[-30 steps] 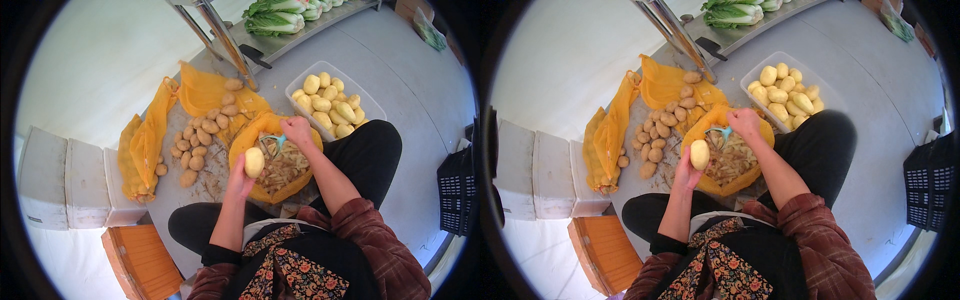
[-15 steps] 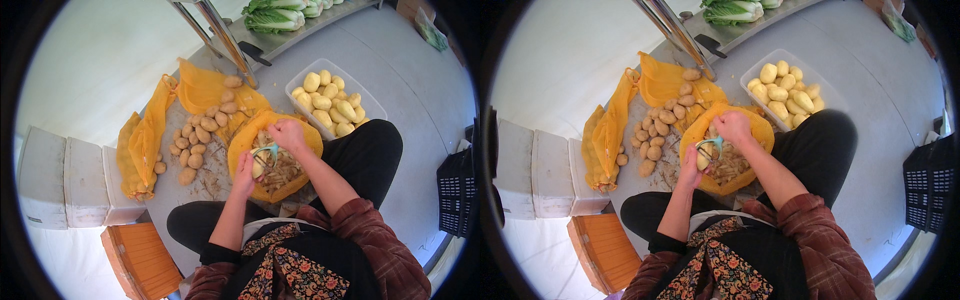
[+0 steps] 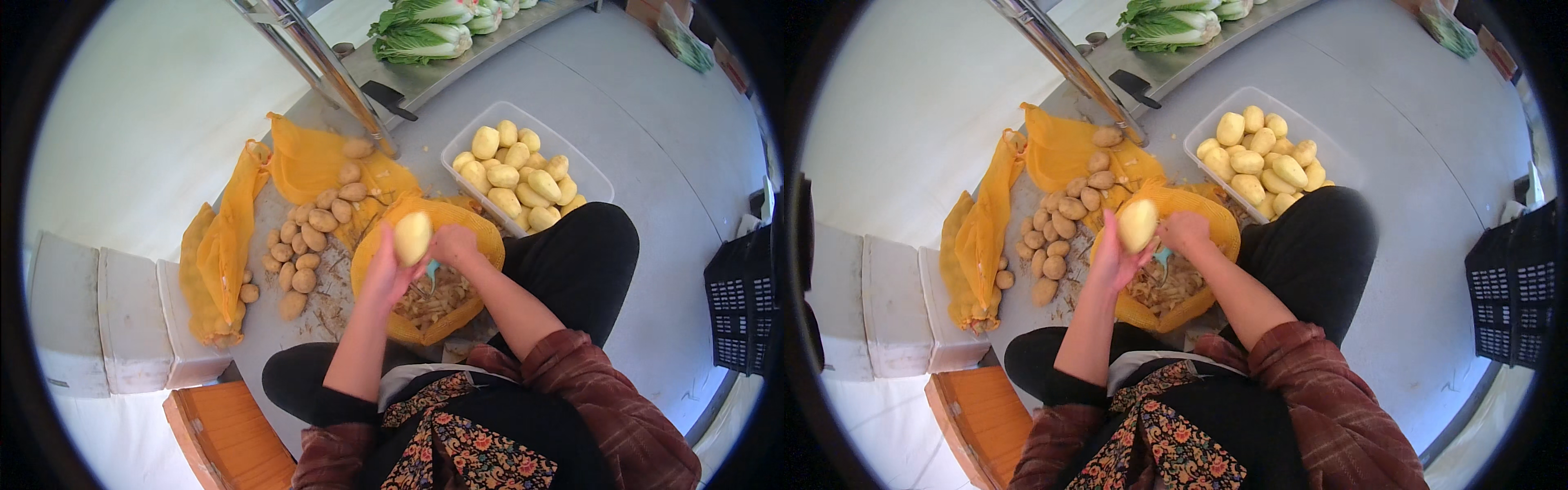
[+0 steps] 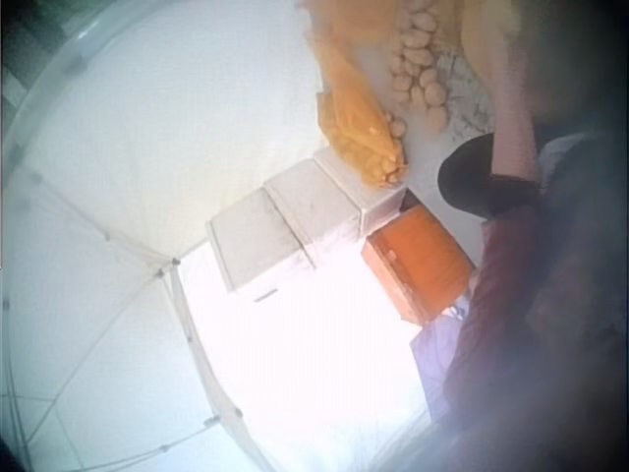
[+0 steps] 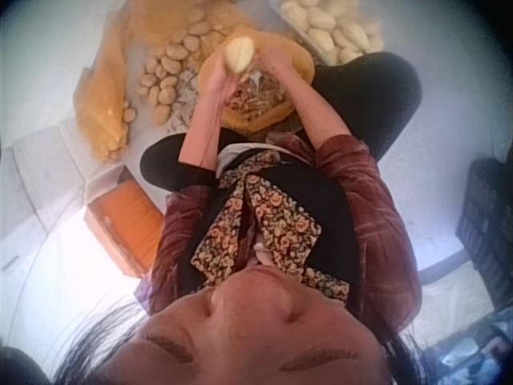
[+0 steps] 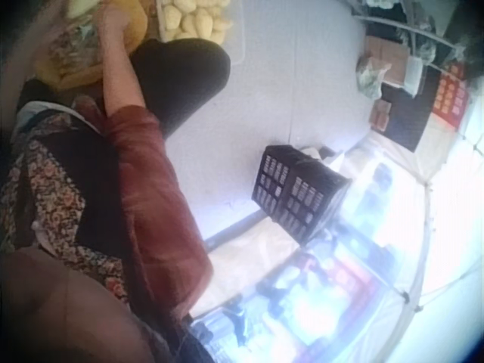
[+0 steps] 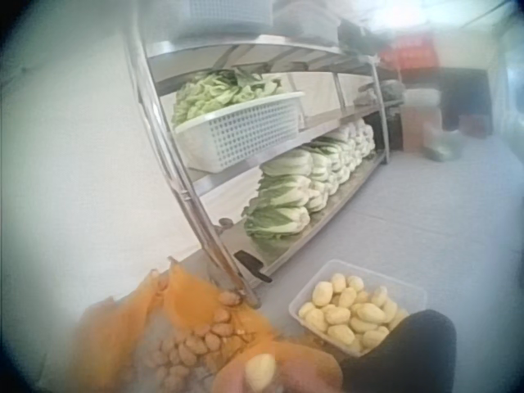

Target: The person sits on the floor and peels potatoes one by one using a peeler. They place the peeled potatoes into a white container and collect the peels in a yellow basket.

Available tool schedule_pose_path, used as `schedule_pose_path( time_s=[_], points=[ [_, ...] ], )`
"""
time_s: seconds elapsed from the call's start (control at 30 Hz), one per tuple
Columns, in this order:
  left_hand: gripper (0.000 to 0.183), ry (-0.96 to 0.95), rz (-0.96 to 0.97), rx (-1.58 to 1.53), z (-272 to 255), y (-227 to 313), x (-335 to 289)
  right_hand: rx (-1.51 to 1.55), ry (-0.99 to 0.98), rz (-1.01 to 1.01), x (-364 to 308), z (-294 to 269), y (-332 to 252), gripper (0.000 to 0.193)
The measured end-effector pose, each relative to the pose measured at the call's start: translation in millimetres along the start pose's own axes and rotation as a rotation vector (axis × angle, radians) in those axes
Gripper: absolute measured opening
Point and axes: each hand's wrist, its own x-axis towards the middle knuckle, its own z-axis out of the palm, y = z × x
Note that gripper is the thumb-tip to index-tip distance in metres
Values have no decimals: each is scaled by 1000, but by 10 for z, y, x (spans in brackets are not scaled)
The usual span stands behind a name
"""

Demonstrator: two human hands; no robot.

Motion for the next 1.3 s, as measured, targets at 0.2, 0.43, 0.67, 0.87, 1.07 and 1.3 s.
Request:
schedule_pose_path(
  time_s=[0.2, 0.43, 0.67, 0.87, 1.07, 1.3],
  points=[
    [44, -62, 40, 161, 348, 24, 467, 62, 111, -232, 104, 123, 110, 31],
    [30, -23, 241, 448, 61, 126, 355, 120, 55, -74, 64, 112, 35, 31],
    [24, 30, 214, 522, -532, 435, 467, -115, 131, -71, 167, 83, -23, 32],
    [27, 564, -15, 1155, -1767, 495, 873, -55, 79, -145, 160, 105, -149, 34],
    [32, 658, -63, 1844, -2827, 326, 1141, -31, 44, -134, 293, 138, -191, 35],
    [41, 781, -90, 1864, -3251, 511, 1474, -49, 24, -101, 400, 152, -205, 33]
  ],
)
